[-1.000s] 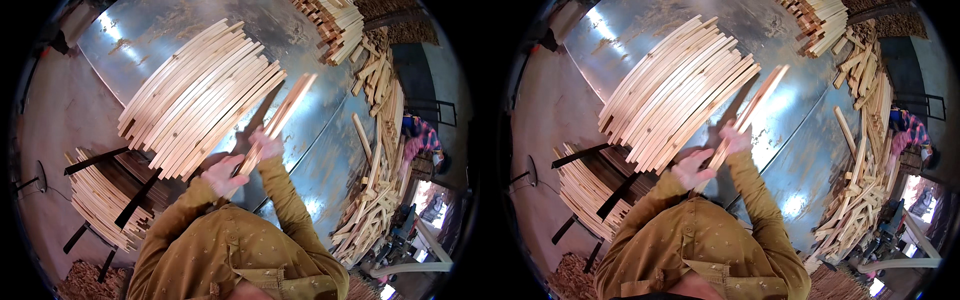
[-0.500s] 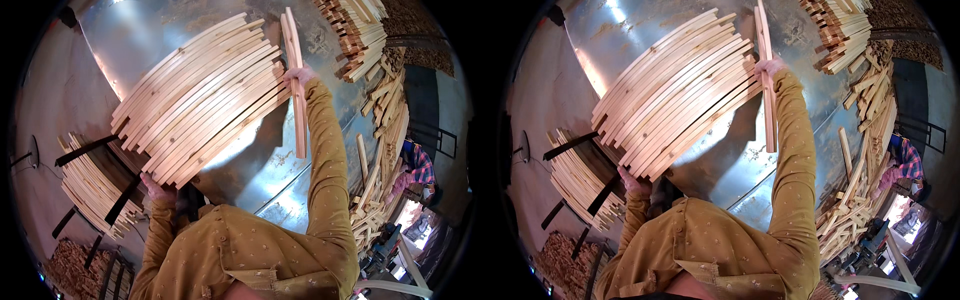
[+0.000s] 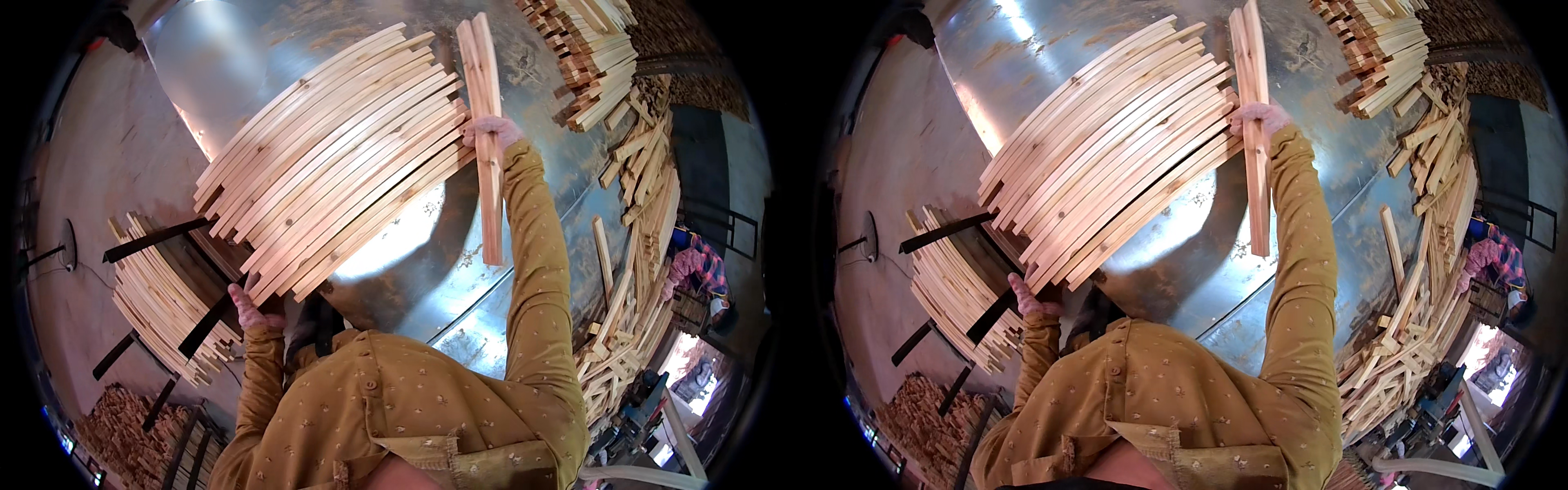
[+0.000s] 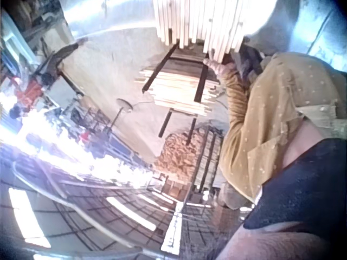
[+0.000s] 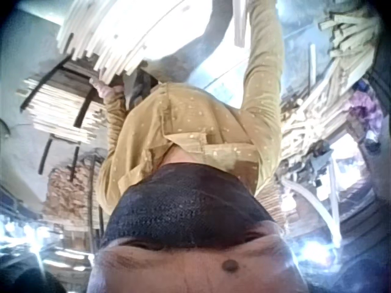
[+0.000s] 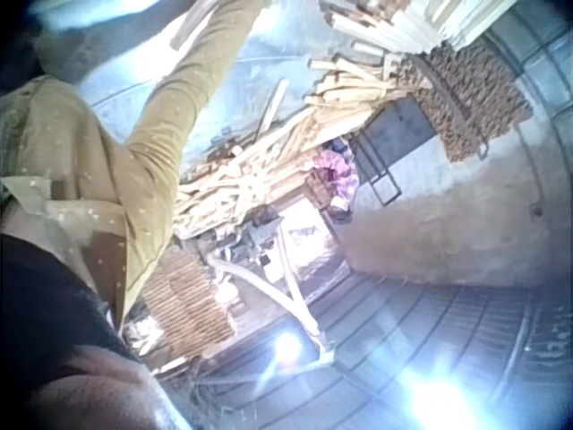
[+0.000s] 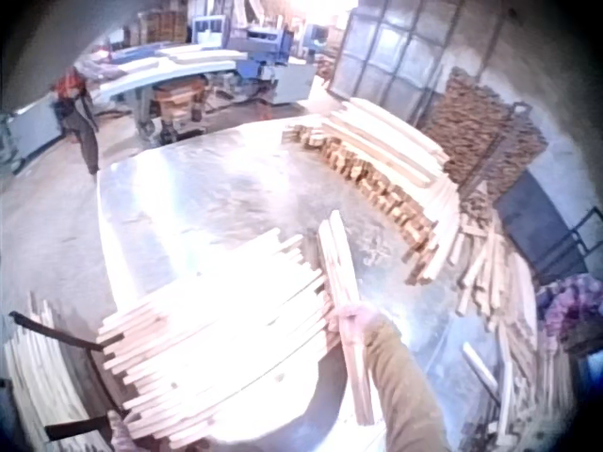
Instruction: The person sorts thin wooden planks on a metal table, picking them up individually or in small groups, inspecting them, and stacking them into neat piles. The person repeatedly moves planks from a disorganized pile to organized stacks.
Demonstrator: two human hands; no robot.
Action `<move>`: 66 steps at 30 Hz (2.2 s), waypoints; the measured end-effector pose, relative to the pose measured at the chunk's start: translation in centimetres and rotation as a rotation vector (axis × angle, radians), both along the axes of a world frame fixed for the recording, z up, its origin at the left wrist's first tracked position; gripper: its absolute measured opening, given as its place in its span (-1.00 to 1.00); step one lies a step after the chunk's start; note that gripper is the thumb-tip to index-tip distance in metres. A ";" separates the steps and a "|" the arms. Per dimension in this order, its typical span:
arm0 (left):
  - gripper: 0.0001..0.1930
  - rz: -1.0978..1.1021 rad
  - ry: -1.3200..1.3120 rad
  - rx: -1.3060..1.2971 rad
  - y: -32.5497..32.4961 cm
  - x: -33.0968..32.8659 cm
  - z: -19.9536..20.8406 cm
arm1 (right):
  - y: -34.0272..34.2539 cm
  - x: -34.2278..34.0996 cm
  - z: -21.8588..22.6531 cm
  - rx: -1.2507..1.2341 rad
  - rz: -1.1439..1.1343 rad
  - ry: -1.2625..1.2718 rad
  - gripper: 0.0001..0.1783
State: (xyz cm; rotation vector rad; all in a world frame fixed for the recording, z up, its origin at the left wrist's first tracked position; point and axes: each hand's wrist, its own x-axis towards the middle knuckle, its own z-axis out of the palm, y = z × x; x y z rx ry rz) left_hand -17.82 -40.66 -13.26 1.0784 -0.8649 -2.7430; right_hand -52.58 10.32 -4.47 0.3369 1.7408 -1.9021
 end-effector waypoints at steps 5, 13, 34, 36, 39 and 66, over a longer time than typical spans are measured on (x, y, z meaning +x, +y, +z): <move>-0.43 0.003 -0.058 -0.225 0.0 0.6 10.0 | 0.3 3.3 5.1 -0.027 -0.034 0.261 -0.69; -0.55 -0.350 0.126 -0.582 8.7 -0.4 16.3 | 11.5 15.9 4.2 0.095 -0.436 0.392 -0.71; 0.18 -1.695 0.032 -1.772 29.2 -2.9 15.1 | -8.4 30.9 1.7 0.891 -0.418 -0.187 -0.14; 0.10 -1.500 -0.003 -1.661 28.4 -1.8 11.1 | -8.3 32.4 2.0 0.937 -0.319 -0.209 -0.16; -0.01 -1.470 0.007 -1.330 28.2 -1.0 11.5 | -7.5 34.2 0.9 0.877 -0.307 -0.089 -0.16; 0.11 -0.403 0.614 -1.275 -4.1 8.0 19.3 | -14.4 49.1 -0.1 0.361 -0.651 0.168 -0.34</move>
